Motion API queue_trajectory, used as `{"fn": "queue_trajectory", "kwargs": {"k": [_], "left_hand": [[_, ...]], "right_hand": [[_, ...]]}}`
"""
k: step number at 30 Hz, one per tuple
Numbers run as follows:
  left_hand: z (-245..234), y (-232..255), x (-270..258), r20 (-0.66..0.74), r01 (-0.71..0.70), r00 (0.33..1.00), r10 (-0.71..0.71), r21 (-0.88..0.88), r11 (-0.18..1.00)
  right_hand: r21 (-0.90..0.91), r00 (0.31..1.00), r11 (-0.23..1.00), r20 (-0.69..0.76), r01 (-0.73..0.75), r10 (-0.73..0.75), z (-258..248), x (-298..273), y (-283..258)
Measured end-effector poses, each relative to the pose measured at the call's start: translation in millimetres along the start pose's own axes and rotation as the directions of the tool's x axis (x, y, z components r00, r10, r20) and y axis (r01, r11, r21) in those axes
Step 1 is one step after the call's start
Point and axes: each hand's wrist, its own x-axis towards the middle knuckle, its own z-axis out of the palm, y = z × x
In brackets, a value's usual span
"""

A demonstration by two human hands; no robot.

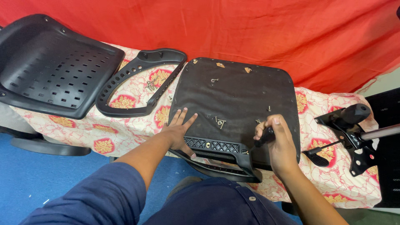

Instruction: The person uses a screwdriver to remove screws from a black plastic chair component, detaching a frame piece from the seat base. The person then lifts the seat base and continues to remove fasteners from its underside.

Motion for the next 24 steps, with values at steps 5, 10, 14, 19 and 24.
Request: {"fn": "queue_trajectory", "kwargs": {"k": [5,10,14,19,24], "left_hand": [[-0.7,-0.1,0.7,0.003,-0.006,1.0,0.006,-0.005,1.0],[-1.1,0.2,0.3,0.006,-0.005,1.0,0.005,-0.003,1.0],[-2.0,-0.1,-1.2,0.011,-0.011,1.0,0.011,0.0,1.0],[-2.9,1.1,-2.0,0.013,-0.006,1.0,0.006,0.001,1.0],[-3.5,0.9,-2.8,0.012,-0.01,1.0,0.01,-0.008,1.0]], "right_hand": [[-0.054,1.0,0.998,0.01,0.014,-0.014,2.2,0.7,0.4],[0.013,0.997,0.997,-0.044,-0.07,0.07,4.6,4.9,-3.3],[-0.047,0.999,0.999,-0.022,-0.028,0.027,3.7,6.7,-7.9],[-0.04,0.999,0.999,-0.008,-0.037,0.036,5.5,6.0,-5.1],[-0.048,1.0,0.998,-0.004,-0.031,0.031,8.1,7.4,-1.3]]}}
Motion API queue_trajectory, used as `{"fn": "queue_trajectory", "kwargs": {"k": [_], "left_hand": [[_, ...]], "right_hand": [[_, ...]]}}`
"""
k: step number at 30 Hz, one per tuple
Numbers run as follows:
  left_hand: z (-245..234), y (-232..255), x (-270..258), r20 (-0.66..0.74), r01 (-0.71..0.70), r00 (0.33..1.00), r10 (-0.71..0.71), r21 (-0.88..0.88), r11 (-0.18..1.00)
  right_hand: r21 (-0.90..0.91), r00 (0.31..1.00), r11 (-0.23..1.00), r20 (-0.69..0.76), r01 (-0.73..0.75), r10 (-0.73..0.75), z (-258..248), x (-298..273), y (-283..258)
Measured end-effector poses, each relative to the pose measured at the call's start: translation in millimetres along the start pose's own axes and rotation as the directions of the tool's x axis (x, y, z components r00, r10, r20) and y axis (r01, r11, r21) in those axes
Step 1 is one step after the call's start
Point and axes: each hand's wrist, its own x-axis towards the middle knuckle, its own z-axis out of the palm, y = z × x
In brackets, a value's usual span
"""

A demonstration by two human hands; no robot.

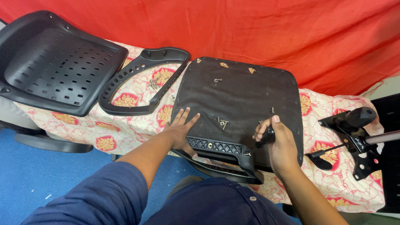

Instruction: The person uses a screwdriver to remove screws from a black plastic chair component, detaching a frame piece from the seat base. The person then lifts the seat base and continues to remove fasteners from its underside.

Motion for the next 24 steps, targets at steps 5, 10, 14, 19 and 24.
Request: {"fn": "queue_trajectory", "kwargs": {"k": [5,10,14,19,24], "left_hand": [[0.2,0.2,0.8,0.001,0.002,1.0,-0.002,0.001,1.0],[0.7,-0.3,1.1,-0.006,0.001,1.0,-0.001,0.004,1.0],[1.1,-0.3,1.0,-0.011,0.003,1.0,-0.003,0.002,1.0],[1.8,-0.7,2.7,0.0,0.01,1.0,-0.01,0.014,1.0],[1.6,-1.0,0.5,-0.011,0.003,1.0,-0.003,0.001,1.0]], "right_hand": [[-0.011,1.0,1.0,0.0,-0.001,0.001,0.2,-1.2,0.3],[0.044,1.0,0.999,0.002,-0.005,0.005,-1.9,-2.9,3.0],[0.065,0.996,0.995,0.052,0.072,-0.076,-4.4,-5.4,6.2],[-0.012,0.998,0.998,0.018,0.056,-0.056,-6.9,-5.8,7.7],[0.076,0.999,0.997,-0.033,0.024,-0.021,-11.8,-4.2,3.1]]}}
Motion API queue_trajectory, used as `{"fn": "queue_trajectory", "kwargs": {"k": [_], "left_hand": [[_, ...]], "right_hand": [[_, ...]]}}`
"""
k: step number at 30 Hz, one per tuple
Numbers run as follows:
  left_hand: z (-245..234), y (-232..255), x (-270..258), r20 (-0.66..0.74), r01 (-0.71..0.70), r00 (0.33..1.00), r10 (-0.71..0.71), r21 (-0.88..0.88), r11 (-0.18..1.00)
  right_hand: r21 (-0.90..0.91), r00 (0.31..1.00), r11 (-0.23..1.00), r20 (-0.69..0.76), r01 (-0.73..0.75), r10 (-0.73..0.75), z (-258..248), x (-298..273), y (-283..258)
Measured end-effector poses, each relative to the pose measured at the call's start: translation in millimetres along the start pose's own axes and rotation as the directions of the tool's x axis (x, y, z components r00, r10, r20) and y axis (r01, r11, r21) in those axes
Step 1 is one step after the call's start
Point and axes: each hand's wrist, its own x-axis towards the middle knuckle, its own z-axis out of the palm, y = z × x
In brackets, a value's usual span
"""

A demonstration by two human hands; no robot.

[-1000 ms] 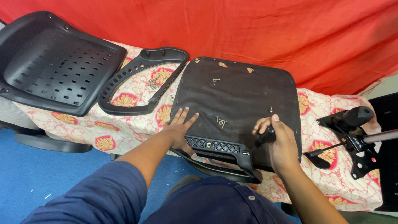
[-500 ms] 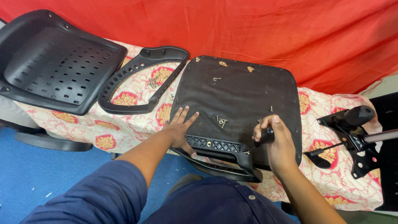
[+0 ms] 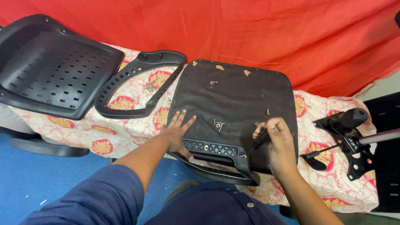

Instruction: The person uses a screwdriver to remove screws from a black plastic chair component, detaching a frame piece from the seat base. The person then lifts the seat base and continues to remove fasteners from its underside.

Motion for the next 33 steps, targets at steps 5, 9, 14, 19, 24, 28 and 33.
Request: {"fn": "queue_trajectory", "kwargs": {"k": [5,9,14,19,24,28,33], "left_hand": [[-2.5,2.2,0.4,0.001,0.015,1.0,-0.015,0.04,0.999],[-2.0,0.7,2.5,-0.017,0.004,1.0,-0.003,0.027,1.0],[-0.7,2.8,2.6,-0.023,0.021,1.0,-0.02,0.05,0.999],[1.5,4.2,3.0,-0.007,0.03,1.0,-0.03,0.059,0.998],[0.1,4.7,3.0,0.012,0.036,0.999,-0.036,0.039,0.999],[-0.9,5.8,1.8,0.022,0.039,0.999,-0.04,0.03,0.999],[-1.2,7.4,3.3,0.013,0.049,0.999,-0.05,0.023,0.999]], "right_hand": [[-0.063,1.0,0.998,-0.005,-0.019,0.018,-9.2,6.4,-10.1],[-0.03,0.998,0.998,0.0,-0.059,0.059,-20.1,11.9,-13.7],[-0.032,0.997,0.998,0.051,-0.059,0.061,-23.5,9.9,-12.4],[-0.164,0.992,0.986,0.125,0.018,0.003,-17.9,2.0,-6.4],[-0.163,0.996,0.987,0.083,-0.012,0.026,-6.0,3.8,-6.6],[-0.128,0.993,0.99,0.089,-0.061,0.073,-0.6,6.7,-9.5],[-0.071,0.993,0.996,0.102,-0.046,0.053,1.4,8.9,-5.8]]}}
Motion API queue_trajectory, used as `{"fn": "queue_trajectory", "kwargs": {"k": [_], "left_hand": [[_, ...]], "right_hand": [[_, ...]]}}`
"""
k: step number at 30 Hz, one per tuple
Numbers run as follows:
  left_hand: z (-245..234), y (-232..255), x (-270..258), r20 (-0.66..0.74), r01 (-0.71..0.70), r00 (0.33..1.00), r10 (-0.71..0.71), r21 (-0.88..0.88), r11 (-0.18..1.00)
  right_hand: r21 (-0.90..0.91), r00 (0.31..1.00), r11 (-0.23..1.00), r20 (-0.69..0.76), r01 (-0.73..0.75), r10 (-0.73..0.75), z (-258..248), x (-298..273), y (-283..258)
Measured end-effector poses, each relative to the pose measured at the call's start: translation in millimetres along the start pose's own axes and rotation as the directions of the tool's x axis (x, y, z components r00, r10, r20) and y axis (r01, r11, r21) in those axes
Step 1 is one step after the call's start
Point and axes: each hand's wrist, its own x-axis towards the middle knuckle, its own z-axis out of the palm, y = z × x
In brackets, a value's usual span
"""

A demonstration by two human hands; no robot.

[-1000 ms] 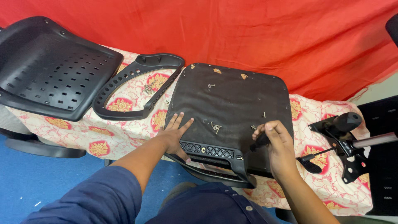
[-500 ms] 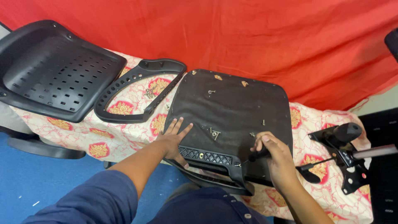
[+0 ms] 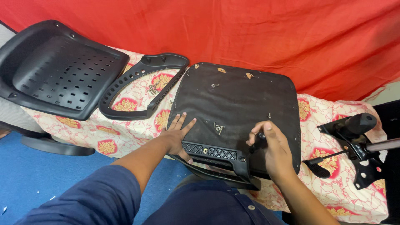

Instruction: The person uses a screwdriver to remove screws from a black plastic chair component, detaching a frame piece from the seat base. The person then lifts the seat base and continues to remove fasteners from its underside.

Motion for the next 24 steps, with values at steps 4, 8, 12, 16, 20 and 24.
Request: {"fn": "queue_trajectory", "kwargs": {"k": [4,8,12,16,20,24], "left_hand": [[1.3,-1.1,-0.4,0.001,0.001,1.0,-0.001,-0.005,1.0],[1.5,-1.1,0.9,0.006,0.001,1.0,-0.001,0.007,1.0],[2.8,-2.4,1.7,0.011,-0.004,1.0,0.004,0.009,1.0],[2.1,-3.1,2.4,0.017,-0.006,1.0,0.006,-0.004,1.0],[2.2,-3.8,3.0,0.026,-0.01,1.0,0.01,-0.005,1.0],[0.8,-4.2,2.2,0.035,-0.014,0.999,0.015,-0.011,1.0]], "right_hand": [[0.08,0.998,0.995,-0.002,0.064,-0.064,-3.2,-2.0,2.4],[0.047,0.999,0.998,0.003,0.052,-0.053,-8.4,-2.9,1.5],[0.051,0.999,0.999,-0.035,0.004,-0.002,-11.0,-6.7,0.2],[-0.009,0.996,0.997,-0.046,0.076,-0.077,-13.0,-11.4,-1.7],[0.052,0.997,0.998,-0.072,-0.033,0.037,-16.3,-14.4,-2.3],[0.122,0.997,0.992,-0.055,-0.043,0.05,-17.8,-12.5,-2.9]]}}
